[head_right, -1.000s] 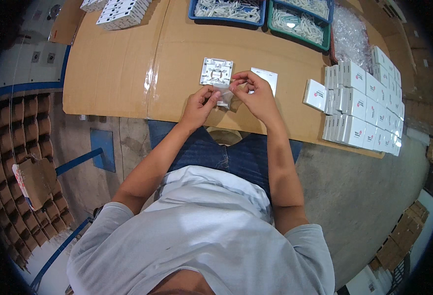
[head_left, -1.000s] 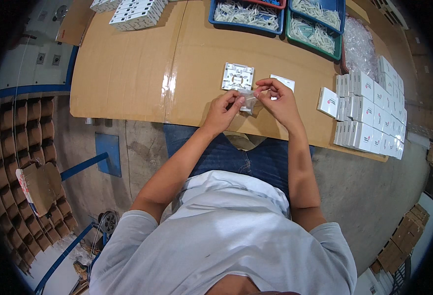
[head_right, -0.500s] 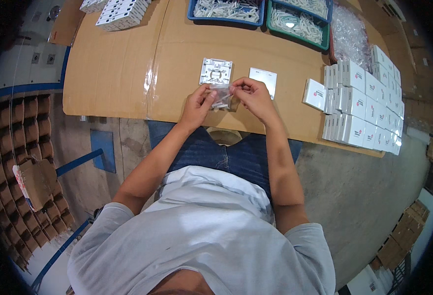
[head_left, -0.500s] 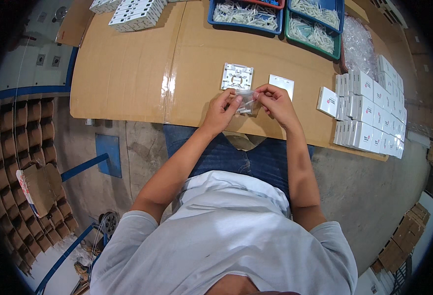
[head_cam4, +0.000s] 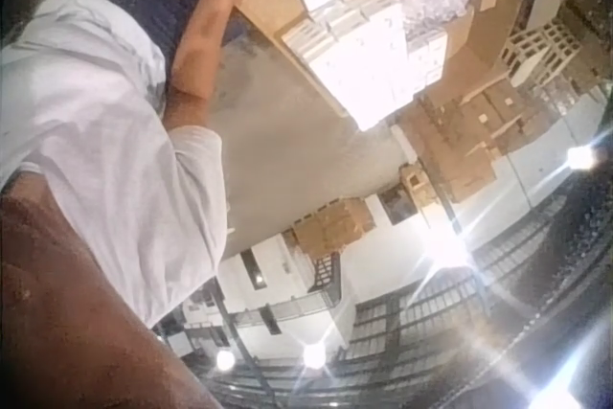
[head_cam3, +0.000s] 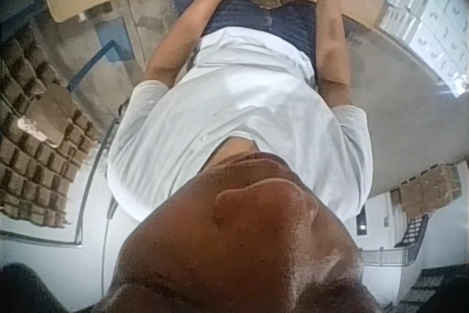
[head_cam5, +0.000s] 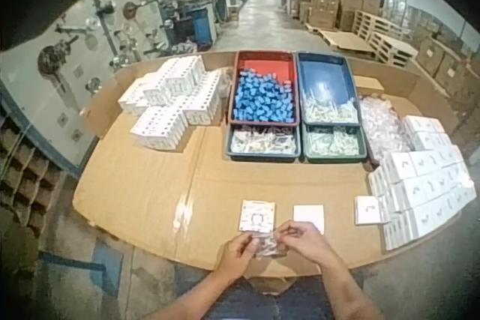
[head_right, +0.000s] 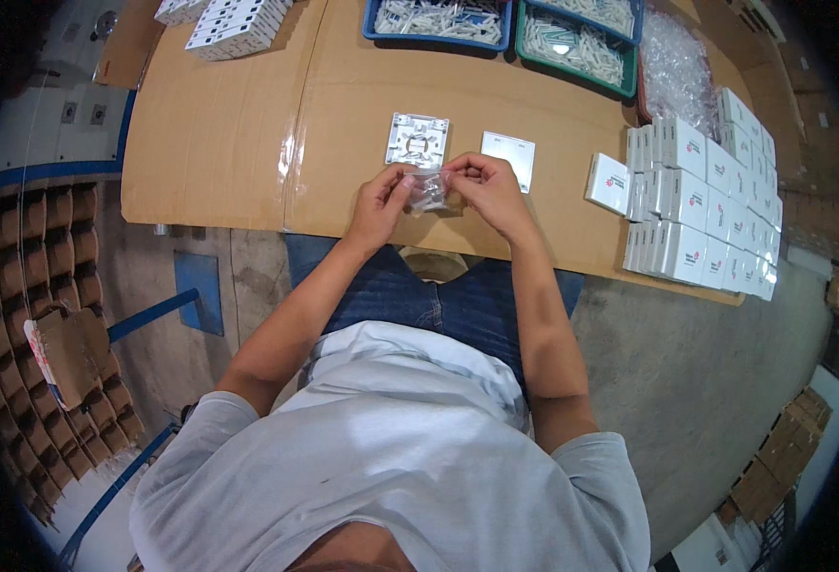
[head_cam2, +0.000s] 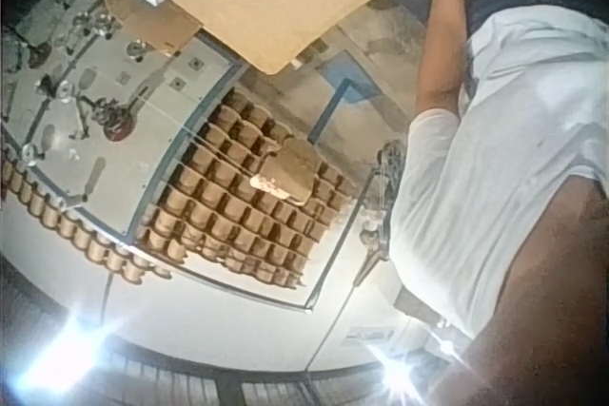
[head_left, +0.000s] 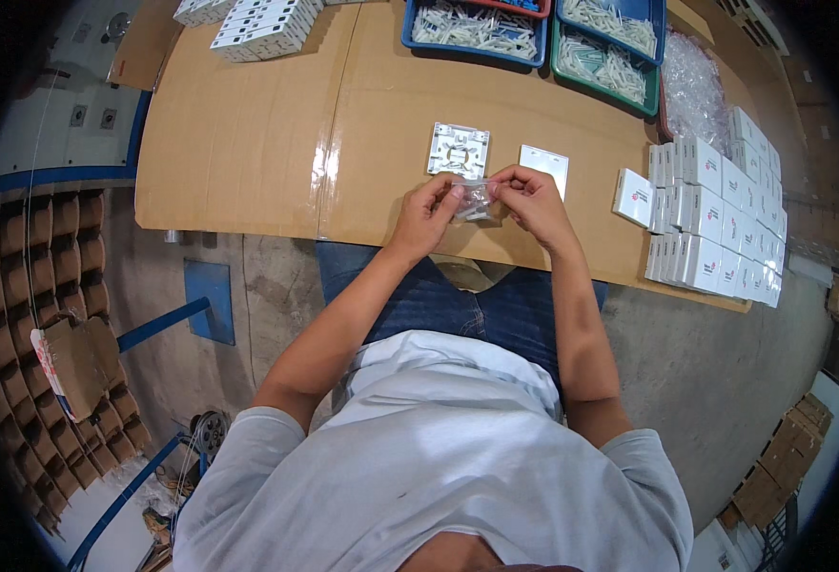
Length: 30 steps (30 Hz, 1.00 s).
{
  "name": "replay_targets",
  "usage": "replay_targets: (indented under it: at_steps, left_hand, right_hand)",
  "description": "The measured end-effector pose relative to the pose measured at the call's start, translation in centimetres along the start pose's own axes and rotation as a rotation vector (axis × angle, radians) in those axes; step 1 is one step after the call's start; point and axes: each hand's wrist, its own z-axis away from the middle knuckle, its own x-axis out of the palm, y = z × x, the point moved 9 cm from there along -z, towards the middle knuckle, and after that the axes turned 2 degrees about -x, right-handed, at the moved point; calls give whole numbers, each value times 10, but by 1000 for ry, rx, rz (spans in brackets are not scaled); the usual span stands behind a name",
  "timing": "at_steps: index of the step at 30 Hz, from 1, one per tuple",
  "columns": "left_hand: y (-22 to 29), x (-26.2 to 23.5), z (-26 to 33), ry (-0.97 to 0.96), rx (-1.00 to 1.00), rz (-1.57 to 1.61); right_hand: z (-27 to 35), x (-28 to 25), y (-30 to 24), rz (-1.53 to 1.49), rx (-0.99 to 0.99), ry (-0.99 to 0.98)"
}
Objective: Assembling electronic component kits into small white boxes.
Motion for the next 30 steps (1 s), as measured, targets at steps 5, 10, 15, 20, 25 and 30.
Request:
replay_targets:
  at_steps: [5,10,15,20,25,30]
  left_hand:
    - [-3,-1,-1,23,18,2]
    - [-2,0,0,33,-15,-43]
    - [-10,0,1,39,-50,-28]
    - [-9,-2,-1,33,-8,-15]
    - [-7,6,0,-91,-57,-78]
    - [-4,6,0,-71,-36,-84]
  right_hand:
    - [0,5,2,5,-1,22]
    - [-3,2,9,28,-58,34]
    - [-6,7,12,77,-70,36]
    - [-5,15,6,-11,-30,-2]
    - [-6,16,16,42,-106,-27]
    - [-5,19,10,41,-122,-50]
